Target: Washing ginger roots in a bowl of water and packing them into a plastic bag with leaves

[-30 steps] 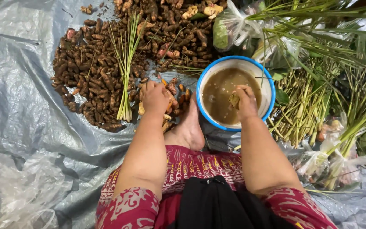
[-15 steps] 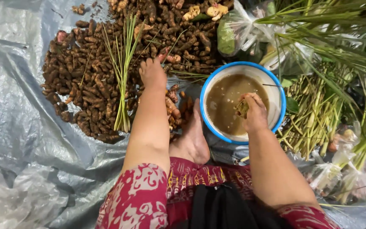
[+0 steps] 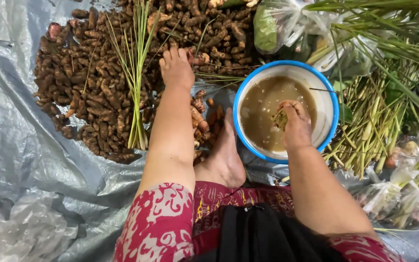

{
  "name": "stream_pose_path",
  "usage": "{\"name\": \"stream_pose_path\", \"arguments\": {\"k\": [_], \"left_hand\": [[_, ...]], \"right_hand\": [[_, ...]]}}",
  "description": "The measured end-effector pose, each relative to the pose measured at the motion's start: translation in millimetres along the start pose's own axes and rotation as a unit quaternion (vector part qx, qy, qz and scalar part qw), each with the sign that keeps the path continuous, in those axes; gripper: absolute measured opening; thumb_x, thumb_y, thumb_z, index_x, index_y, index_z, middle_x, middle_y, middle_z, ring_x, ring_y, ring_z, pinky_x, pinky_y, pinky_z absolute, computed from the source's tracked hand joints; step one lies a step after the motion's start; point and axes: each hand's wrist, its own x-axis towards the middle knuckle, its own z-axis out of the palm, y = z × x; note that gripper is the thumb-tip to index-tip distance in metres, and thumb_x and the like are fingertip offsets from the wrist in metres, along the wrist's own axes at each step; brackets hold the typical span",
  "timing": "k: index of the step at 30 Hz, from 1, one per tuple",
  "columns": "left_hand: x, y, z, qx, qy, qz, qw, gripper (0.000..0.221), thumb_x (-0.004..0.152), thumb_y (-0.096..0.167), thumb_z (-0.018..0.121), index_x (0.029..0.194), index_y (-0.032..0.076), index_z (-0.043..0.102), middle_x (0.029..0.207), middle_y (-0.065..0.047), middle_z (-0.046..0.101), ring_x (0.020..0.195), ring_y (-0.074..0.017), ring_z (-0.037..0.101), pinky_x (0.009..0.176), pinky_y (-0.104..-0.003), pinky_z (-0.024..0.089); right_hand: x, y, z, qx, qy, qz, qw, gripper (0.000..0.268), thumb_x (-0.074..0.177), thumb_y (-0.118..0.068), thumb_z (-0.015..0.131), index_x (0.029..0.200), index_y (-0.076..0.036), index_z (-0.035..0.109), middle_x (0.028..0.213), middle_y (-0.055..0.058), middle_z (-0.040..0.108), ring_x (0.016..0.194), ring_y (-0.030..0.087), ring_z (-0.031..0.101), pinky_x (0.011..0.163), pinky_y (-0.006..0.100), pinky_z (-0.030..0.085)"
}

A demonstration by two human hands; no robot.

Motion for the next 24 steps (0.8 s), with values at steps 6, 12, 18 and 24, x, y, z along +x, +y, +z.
{"name": "stream_pose_path", "arguments": {"k": [6,12,18,24], "left_hand": [[-2,9,-18,-0.060,-0.066,-0.005,0.996,0.069,0.083,0.007,0.065,0.144,0.016,0.034,0.135,-0.016,0.047,0.119,-0.0371,0.039,0.100,-0.046,0.031],[4,-1,-2,-0.054,-0.067,-0.016,0.996,0.062,0.087,0.030,0.071,0.138,0.016,0.039,0.132,-0.011,0.044,0.124,-0.0354,0.039,0.102,-0.051,0.032],[-41,-13,-54,-0.074,-0.049,-0.008,0.996,0.070,0.088,0.033,0.071,0.145,0.012,0.035,0.139,-0.013,0.057,0.133,-0.0331,0.041,0.109,-0.050,0.031],[-71,-38,-99,-0.089,0.128,-0.051,0.986,0.068,0.088,0.027,0.078,0.141,0.014,0.037,0.120,-0.015,0.069,0.121,-0.0364,0.054,0.105,-0.055,0.035]], "right_hand": [[13,20,-11,0.011,-0.073,-0.064,0.995,0.006,0.098,-0.018,0.065,0.093,-0.017,0.069,0.089,-0.001,0.072,0.090,0.010,0.066,0.088,0.025,0.049],[6,4,-1,0.006,-0.020,-0.024,1.000,0.012,0.096,-0.021,0.066,0.088,-0.014,0.072,0.077,0.007,0.069,0.057,0.018,0.069,0.050,0.030,0.060],[34,31,-16,0.087,-0.004,-0.042,0.995,0.030,0.090,-0.015,0.065,0.120,-0.017,0.065,0.100,0.009,0.071,0.083,0.016,0.067,0.068,0.028,0.059],[10,-8,-21,-0.202,-0.018,-0.075,0.976,0.045,0.081,-0.001,0.059,0.122,-0.019,0.063,0.122,0.015,0.067,0.118,0.033,0.065,0.100,0.042,0.054]]}}
